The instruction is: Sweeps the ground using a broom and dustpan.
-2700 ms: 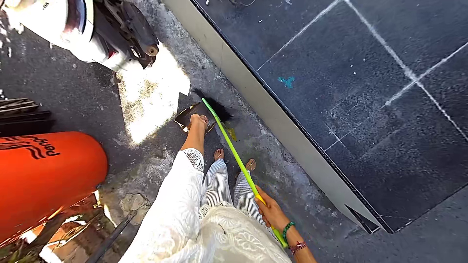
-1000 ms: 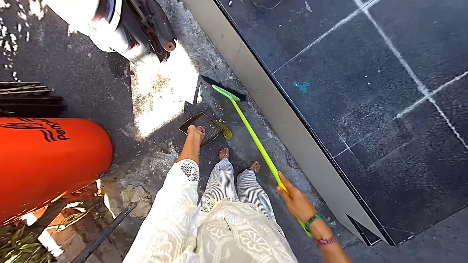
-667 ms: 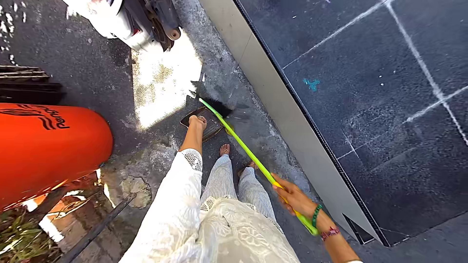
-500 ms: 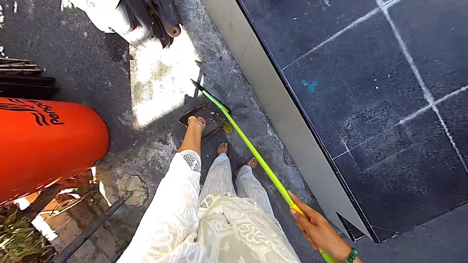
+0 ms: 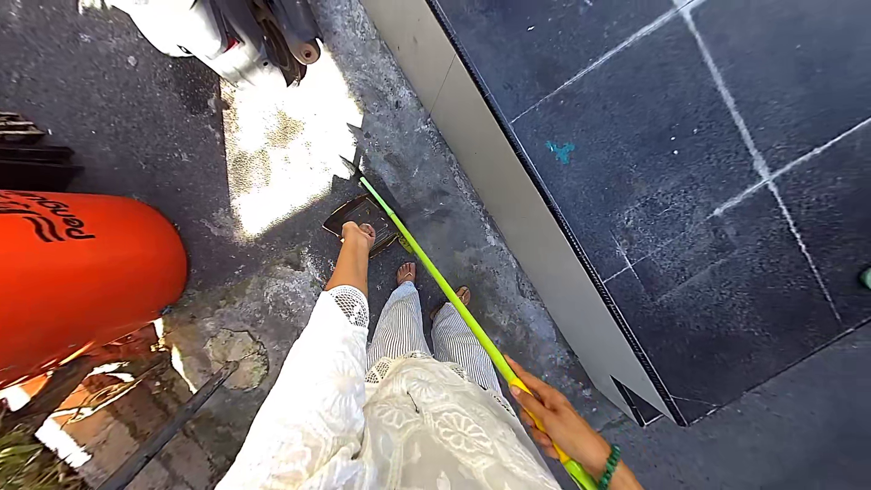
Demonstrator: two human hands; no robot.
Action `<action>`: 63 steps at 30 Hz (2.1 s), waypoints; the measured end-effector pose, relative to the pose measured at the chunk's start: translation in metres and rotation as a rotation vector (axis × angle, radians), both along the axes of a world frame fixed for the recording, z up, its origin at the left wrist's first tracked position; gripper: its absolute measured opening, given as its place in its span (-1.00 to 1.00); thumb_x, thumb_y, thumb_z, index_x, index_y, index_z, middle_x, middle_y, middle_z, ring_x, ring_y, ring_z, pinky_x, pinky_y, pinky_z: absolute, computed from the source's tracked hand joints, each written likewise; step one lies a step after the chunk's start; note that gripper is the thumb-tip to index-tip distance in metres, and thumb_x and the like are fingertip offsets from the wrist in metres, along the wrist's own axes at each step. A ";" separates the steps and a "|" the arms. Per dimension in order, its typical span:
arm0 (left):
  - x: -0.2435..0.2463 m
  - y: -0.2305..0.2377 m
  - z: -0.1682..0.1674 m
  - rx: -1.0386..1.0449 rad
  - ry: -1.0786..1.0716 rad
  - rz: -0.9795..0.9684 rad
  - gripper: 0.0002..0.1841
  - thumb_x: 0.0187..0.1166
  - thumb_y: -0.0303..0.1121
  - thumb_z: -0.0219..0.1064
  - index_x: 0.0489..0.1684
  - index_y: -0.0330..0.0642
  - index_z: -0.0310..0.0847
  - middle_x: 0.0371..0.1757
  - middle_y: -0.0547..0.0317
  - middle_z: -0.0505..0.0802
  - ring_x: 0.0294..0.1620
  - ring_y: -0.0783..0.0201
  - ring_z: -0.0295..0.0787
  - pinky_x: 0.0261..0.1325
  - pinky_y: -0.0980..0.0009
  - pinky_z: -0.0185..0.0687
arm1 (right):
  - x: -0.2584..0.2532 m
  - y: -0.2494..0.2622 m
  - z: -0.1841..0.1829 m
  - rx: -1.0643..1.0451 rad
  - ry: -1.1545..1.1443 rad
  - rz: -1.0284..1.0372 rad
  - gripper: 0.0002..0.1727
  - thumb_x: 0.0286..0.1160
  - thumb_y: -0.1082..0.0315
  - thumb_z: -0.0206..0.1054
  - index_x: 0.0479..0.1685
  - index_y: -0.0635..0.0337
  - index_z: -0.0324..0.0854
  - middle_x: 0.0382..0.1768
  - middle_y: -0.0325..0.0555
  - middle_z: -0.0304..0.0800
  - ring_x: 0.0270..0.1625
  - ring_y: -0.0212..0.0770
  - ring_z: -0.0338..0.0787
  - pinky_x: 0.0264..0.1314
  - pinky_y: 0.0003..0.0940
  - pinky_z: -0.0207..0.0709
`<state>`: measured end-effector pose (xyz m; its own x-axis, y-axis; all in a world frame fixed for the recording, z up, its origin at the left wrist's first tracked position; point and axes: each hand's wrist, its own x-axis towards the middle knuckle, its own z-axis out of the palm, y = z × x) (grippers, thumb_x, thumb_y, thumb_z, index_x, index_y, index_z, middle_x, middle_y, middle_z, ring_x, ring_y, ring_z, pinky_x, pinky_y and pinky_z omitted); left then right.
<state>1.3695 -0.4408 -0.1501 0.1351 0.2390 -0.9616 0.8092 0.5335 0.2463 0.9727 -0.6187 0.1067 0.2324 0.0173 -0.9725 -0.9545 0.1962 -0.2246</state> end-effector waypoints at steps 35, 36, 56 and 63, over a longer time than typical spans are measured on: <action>-0.152 0.158 0.029 -0.086 0.013 0.213 -0.78 0.75 -0.26 -0.04 -0.34 -0.08 0.30 -0.72 0.24 0.40 -0.84 0.38 0.31 -0.77 0.53 0.35 | 0.095 -0.051 -0.110 -0.587 0.085 1.278 -0.27 0.89 0.25 -0.10 0.99 -0.17 -0.33 0.28 0.51 0.68 0.33 0.50 0.70 0.34 0.37 0.53; -0.155 0.155 0.029 -0.075 0.000 0.212 -0.78 0.74 -0.26 -0.04 -0.36 -0.08 0.30 -0.73 0.25 0.39 -0.84 0.38 0.30 -0.77 0.53 0.33 | 0.078 -0.055 -0.100 -0.579 0.101 1.294 -0.26 0.88 0.24 -0.10 0.98 -0.18 -0.33 0.26 0.51 0.70 0.32 0.50 0.71 0.33 0.37 0.54; -0.095 0.056 -0.001 0.023 -0.122 0.218 -0.77 0.80 -0.10 -0.12 -0.26 0.04 0.23 -0.47 0.26 0.39 -0.61 0.38 0.31 -0.53 0.51 0.33 | -0.029 -0.038 -0.121 0.015 -0.079 0.180 -0.13 0.76 0.37 0.17 0.97 -0.20 -0.26 -0.36 -0.13 0.50 -0.67 -0.32 0.43 -0.68 -0.38 0.41; -0.084 0.034 0.003 0.059 -0.098 0.142 -0.77 0.80 -0.10 -0.12 -0.20 0.03 0.28 -0.42 0.23 0.42 -0.55 0.35 0.34 -0.48 0.46 0.36 | -0.085 -0.058 -0.007 -0.044 -0.141 0.184 -0.13 0.63 0.28 0.24 0.96 -0.26 -0.09 -0.44 -0.16 0.55 -0.75 -0.31 0.41 -0.76 -0.37 0.40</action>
